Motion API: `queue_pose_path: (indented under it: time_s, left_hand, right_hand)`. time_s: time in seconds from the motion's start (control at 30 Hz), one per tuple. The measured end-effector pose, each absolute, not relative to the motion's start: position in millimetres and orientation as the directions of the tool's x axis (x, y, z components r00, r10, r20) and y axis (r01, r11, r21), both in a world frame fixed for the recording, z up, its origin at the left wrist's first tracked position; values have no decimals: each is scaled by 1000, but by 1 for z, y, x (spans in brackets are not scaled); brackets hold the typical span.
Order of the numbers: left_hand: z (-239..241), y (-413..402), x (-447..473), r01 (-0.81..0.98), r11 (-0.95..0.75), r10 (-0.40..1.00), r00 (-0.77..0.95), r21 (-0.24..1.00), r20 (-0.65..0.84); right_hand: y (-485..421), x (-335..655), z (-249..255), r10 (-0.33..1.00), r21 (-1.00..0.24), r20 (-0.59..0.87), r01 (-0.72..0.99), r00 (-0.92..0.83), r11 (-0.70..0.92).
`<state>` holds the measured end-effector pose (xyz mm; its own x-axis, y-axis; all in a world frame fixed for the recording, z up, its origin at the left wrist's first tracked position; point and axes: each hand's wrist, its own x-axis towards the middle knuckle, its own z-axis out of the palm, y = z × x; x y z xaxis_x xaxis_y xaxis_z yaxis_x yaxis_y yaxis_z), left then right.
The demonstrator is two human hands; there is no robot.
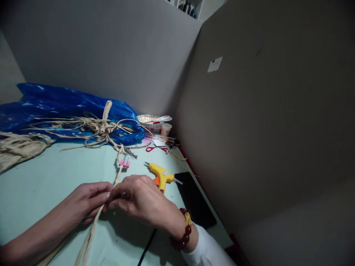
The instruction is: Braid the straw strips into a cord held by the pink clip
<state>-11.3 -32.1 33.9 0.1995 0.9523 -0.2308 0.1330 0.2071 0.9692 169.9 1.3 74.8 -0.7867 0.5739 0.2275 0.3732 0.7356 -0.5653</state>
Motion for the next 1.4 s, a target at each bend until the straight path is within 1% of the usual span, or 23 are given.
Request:
queue_pose_path:
  time_s: [0.13,0.23,0.33,0.5,0.57,0.67,0.73,0.8,0.93,1.0,1.07,1.13,1.3,1.4]
  left_hand:
    - [29,-30,-13,100,252,934,233,963,-269]
    - [26,-27,-14,62,290,920,255,955,-296]
    - [25,-26,-14,34,310,911,275,950,-307]
    - [24,-26,-14,-13,325,908,285,945,-308]
    - [24,-26,-14,-36,344,905,278,938,-321]
    - [25,-25,-14,-63,369,900,274,927,-339]
    - [26,-25,-14,-44,368,900,267,929,-344]
    - [25,-25,-14,18,322,915,252,946,-316]
    - [26,-25,-17,195,126,965,202,973,-166]
    - [28,-24,-18,272,18,981,183,962,-70]
    - [29,-23,-20,350,-54,985,173,935,-8]
    - [30,-21,-22,392,-71,983,182,917,-2]
    - [32,-22,-23,327,30,986,148,945,-83]
    - [38,-27,-21,391,28,993,96,920,-71]
  right_hand:
    - [5,166,60,572,-420,307,431,-761,799]
    - [8,164,55,582,-322,345,489,-737,811]
    - [7,161,55,599,-255,332,543,-728,800]
    - [1,160,56,635,-141,246,621,-733,771]
    - [-1,160,55,614,-90,246,613,-750,785]
    - [-2,161,51,540,-19,291,559,-790,829]
    - [-3,161,47,497,27,327,534,-804,845]
    - [-4,159,44,478,50,348,525,-807,850]
    - [-9,157,42,496,-7,368,531,-787,847]
    - [-12,156,43,516,-47,371,540,-772,841]
    - [-15,156,44,534,-88,356,541,-767,836]
    - [-15,156,45,549,-142,349,537,-759,832]
    - [-8,153,40,620,-335,411,522,-668,784]
    - [-5,154,41,679,-439,418,520,-604,733]
